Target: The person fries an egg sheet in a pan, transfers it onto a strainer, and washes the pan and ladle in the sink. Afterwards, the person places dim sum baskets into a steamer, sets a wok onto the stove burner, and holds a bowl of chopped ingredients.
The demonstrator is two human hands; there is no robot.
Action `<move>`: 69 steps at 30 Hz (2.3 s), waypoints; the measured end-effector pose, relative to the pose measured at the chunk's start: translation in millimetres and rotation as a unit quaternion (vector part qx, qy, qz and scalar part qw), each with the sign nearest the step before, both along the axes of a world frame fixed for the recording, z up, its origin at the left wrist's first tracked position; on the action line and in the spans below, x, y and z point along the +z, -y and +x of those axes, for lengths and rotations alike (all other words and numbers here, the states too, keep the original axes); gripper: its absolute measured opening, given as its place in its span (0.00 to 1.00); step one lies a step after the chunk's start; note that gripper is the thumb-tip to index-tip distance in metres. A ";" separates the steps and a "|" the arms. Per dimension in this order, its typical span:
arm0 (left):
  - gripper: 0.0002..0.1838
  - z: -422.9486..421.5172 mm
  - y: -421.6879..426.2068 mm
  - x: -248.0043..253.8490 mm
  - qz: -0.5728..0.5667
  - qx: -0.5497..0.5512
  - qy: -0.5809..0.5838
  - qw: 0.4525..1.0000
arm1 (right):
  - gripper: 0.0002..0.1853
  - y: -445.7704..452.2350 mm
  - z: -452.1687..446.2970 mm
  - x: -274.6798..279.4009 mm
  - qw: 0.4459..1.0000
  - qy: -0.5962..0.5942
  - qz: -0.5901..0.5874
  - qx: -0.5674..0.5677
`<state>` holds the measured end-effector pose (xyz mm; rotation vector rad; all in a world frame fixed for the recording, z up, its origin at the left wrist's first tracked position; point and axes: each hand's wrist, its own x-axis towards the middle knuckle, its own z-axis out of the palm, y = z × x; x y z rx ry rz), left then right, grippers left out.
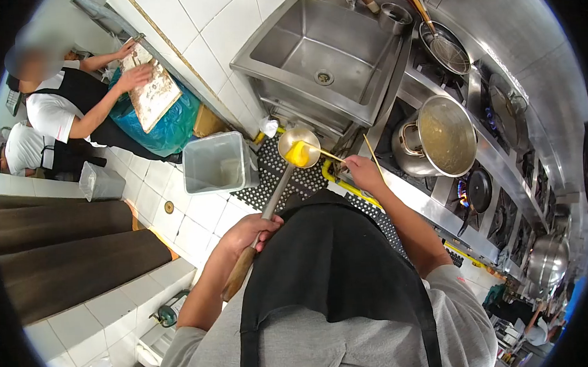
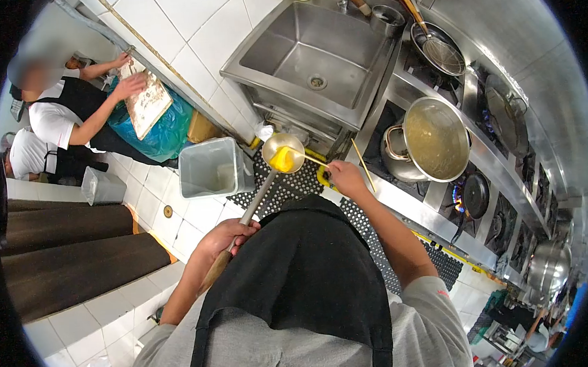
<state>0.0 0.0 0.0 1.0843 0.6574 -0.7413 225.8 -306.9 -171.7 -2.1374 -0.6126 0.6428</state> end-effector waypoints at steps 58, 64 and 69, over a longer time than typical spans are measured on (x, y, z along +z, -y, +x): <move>0.17 -3.0 4.1 9.7 0.039 0.015 -0.037 0.998 | 0.13 -6.7 -0.2 -15.3 0.985 -0.169 0.012 -0.042; 0.16 -3.8 2.4 3.7 0.024 0.018 -0.038 0.999 | 0.15 -6.4 3.5 -3.0 0.998 0.054 -0.043 0.008; 0.15 -0.2 0.0 5.7 0.022 0.020 -0.045 0.999 | 0.15 -5.5 9.6 -1.7 0.999 -0.029 -0.020 0.017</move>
